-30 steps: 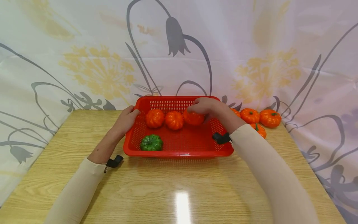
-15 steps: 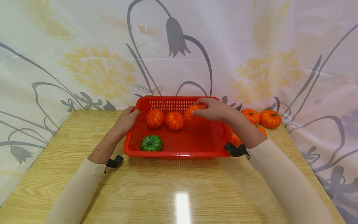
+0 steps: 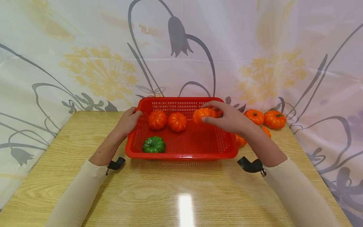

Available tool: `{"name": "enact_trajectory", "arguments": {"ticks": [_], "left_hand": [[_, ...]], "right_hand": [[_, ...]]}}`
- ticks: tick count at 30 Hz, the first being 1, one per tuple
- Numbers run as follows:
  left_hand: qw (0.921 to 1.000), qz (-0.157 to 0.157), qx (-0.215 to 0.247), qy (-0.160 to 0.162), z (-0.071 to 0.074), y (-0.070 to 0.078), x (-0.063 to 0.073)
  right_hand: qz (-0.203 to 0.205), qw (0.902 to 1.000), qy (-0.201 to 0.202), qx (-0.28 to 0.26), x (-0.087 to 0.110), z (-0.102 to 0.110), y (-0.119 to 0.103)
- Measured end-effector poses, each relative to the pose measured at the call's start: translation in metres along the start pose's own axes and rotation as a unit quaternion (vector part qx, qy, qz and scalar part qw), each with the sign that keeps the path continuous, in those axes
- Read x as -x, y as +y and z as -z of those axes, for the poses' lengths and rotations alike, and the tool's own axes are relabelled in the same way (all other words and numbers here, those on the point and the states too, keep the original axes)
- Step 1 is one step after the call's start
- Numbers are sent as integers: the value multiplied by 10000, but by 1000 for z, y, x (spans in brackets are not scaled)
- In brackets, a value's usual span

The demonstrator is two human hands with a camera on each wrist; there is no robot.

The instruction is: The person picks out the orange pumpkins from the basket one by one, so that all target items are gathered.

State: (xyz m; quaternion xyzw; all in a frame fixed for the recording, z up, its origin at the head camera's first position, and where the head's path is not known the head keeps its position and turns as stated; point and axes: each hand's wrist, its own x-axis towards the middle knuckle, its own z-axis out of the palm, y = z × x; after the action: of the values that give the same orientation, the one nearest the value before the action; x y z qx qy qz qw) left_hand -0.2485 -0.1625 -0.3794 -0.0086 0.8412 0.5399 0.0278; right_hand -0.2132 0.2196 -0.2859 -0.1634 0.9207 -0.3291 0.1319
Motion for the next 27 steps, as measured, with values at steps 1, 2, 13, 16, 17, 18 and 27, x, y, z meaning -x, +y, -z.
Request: {"name": "enact_trajectory", "arguments": {"ticks": [1,2,13,16,17,18,27], "left_hand": [[10000,-9,-16,9,0,0,0],[10000,-11,-21,9,0,1,0],[10000,-10,-29,3,1,2,0],[10000,-1,-23,-11,1,1,-1],[10000,3,-22,-19,1,1,-1],[10000,5,-24,-22,1,1,-1],[10000,43,7,-36,1,2,2]], "right_hand": [[44,10000,57,-25,3,0,2],[87,9999,112,-94,6,-1,3],[528,9925,1086,-214,44,-6,25],[539,9883,1384,-339,55,-7,30],[546,9866,1498,-347,58,-7,32],[575,9848,1598,-362,61,-8,34],[1071,9661,2220,-764,76,-9,62]]}}
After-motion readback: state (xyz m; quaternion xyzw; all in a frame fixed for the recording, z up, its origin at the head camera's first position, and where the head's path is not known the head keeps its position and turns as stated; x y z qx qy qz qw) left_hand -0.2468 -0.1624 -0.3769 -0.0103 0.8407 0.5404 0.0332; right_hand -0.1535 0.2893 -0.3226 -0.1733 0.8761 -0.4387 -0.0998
